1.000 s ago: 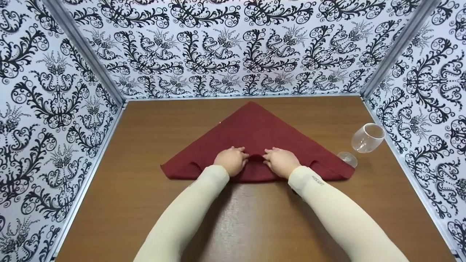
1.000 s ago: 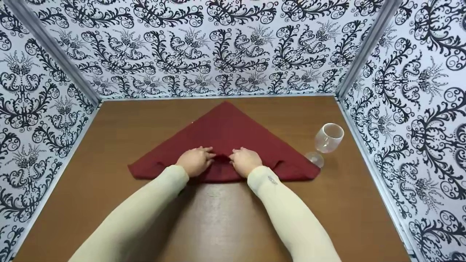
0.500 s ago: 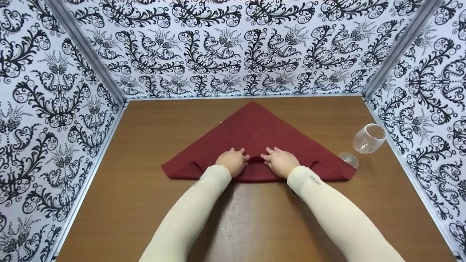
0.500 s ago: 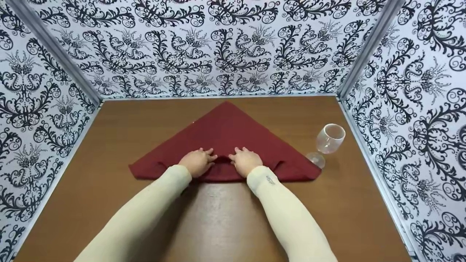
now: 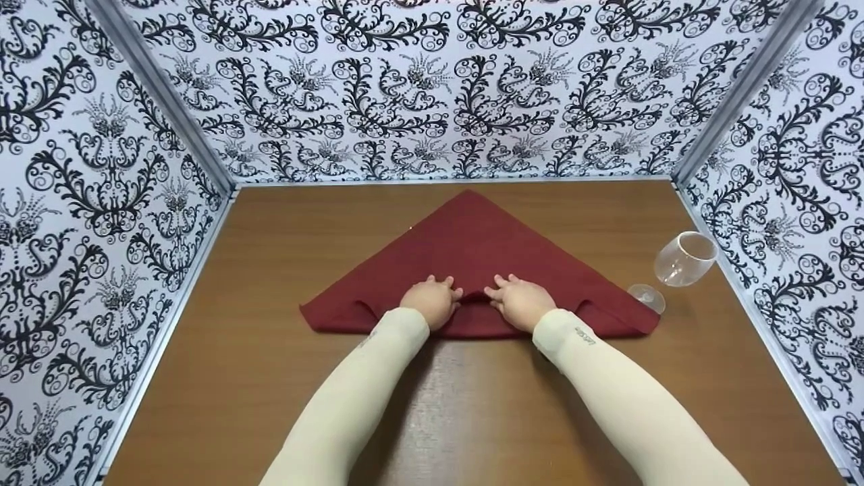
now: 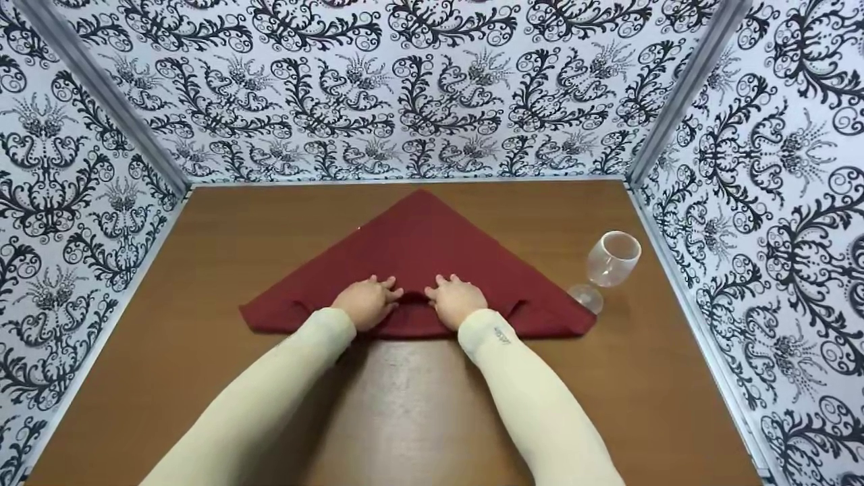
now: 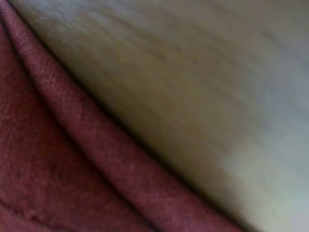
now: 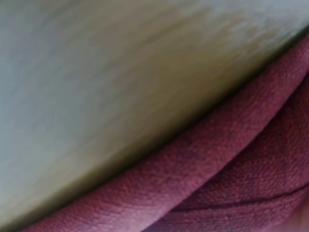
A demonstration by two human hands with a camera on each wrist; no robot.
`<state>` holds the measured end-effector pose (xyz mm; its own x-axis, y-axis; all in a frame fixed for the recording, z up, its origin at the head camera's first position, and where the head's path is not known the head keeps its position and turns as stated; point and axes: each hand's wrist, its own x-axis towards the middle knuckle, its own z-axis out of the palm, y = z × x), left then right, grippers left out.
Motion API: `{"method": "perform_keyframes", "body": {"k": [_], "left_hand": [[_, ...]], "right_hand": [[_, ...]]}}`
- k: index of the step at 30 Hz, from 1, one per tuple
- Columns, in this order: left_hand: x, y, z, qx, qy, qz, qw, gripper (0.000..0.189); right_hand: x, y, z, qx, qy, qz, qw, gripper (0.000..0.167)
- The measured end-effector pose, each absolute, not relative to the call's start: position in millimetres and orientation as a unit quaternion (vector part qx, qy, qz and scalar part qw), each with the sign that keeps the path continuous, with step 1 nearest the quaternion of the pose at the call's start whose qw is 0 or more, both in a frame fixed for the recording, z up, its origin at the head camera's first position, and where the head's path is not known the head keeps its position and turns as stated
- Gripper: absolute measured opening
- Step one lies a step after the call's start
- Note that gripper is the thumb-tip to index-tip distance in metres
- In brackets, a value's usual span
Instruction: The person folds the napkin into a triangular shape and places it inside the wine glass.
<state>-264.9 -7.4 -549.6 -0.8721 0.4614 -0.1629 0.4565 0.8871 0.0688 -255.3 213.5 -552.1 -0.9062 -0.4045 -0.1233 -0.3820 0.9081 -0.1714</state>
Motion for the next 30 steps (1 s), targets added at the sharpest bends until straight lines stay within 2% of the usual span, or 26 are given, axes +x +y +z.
{"method": "perform_keyframes", "body": {"k": [30], "left_hand": [[-259.8, -8.3, -549.5, 0.246, 0.964, 0.014, 0.101, 0.038]], "right_hand": [[-249.8, 213.1, -550.7, -0.216, 0.972, -0.055, 0.078, 0.041]]}}
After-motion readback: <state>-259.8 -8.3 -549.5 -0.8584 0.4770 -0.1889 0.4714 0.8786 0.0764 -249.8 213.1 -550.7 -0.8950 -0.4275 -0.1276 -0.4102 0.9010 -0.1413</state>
